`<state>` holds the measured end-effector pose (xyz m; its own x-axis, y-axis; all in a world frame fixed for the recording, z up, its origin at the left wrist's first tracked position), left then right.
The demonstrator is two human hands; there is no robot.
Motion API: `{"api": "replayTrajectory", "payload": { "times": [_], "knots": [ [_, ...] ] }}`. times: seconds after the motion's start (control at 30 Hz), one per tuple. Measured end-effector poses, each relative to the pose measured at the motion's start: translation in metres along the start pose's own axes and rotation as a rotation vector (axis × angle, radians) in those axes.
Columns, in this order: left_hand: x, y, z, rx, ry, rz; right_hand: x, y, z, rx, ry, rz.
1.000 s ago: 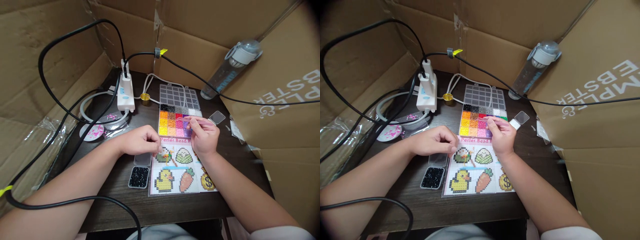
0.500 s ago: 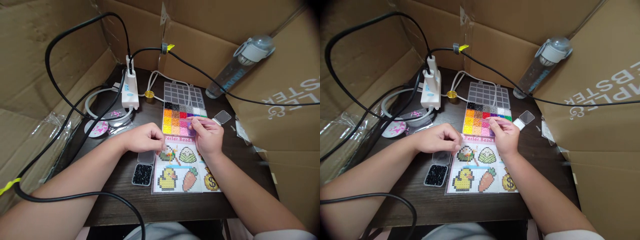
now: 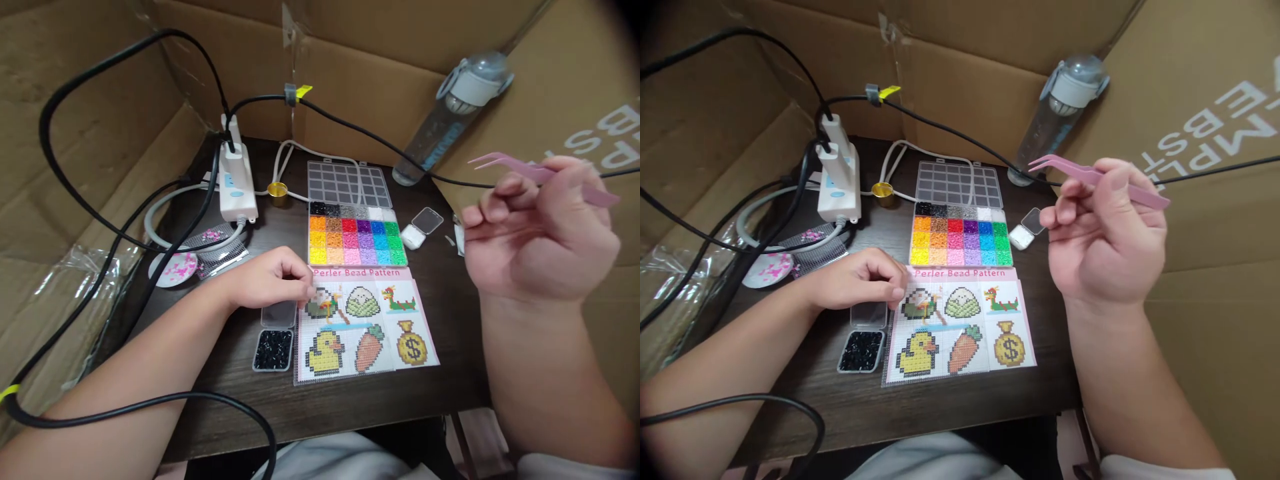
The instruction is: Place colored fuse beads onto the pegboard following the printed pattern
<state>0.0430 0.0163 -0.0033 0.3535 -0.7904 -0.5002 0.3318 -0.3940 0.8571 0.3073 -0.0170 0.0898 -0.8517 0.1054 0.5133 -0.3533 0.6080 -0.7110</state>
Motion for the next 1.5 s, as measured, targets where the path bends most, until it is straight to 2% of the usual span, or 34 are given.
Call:
{"api": "replayTrajectory", "payload": {
  "times": [0.1, 0.23, 0.33, 0.43, 0.73, 1.07, 1.5],
  "knots": [
    [-0.001, 0.001, 0.000, 0.010, 0.001, -0.016, -0.016, 0.013, 0.011, 0.176, 0.001, -0.052],
    [-0.002, -0.001, 0.000, 0.011, 0.008, -0.005, -0.033, 0.049, 0.032, 0.361, 0.038, -0.097],
    [-0.002, -0.002, 0.000, 0.025, 0.011, 0.008, -0.036, 0.067, 0.042, 0.459, 0.042, -0.097],
    [-0.002, -0.002, 0.000, 0.042, 0.010, 0.013, -0.033, 0.074, 0.047, 0.529, 0.024, -0.109],
    [-0.004, 0.001, -0.001, 0.046, 0.017, -0.018, -0.037, 0.069, 0.045, 0.540, 0.079, -0.161],
    [-0.005, 0.002, 0.001, 0.034, 0.010, -0.029, -0.039, 0.065, 0.042, 0.501, 0.081, -0.121],
    [-0.007, 0.005, -0.001, 0.066, 0.009, -0.039, -0.042, 0.071, 0.039, 0.588, 0.068, -0.168]
  ]
}}
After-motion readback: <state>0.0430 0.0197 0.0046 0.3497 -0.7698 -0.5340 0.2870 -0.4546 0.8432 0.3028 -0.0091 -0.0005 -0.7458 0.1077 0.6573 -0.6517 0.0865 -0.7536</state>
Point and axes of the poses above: each hand's wrist, its own z-axis away from the middle knuckle, its own x-axis out of the palm, y = z × x, the point moved 4 cm from there along -z, towards the middle knuckle, and after that the axes turned 15 degrees about -z, right-handed, at the moved point
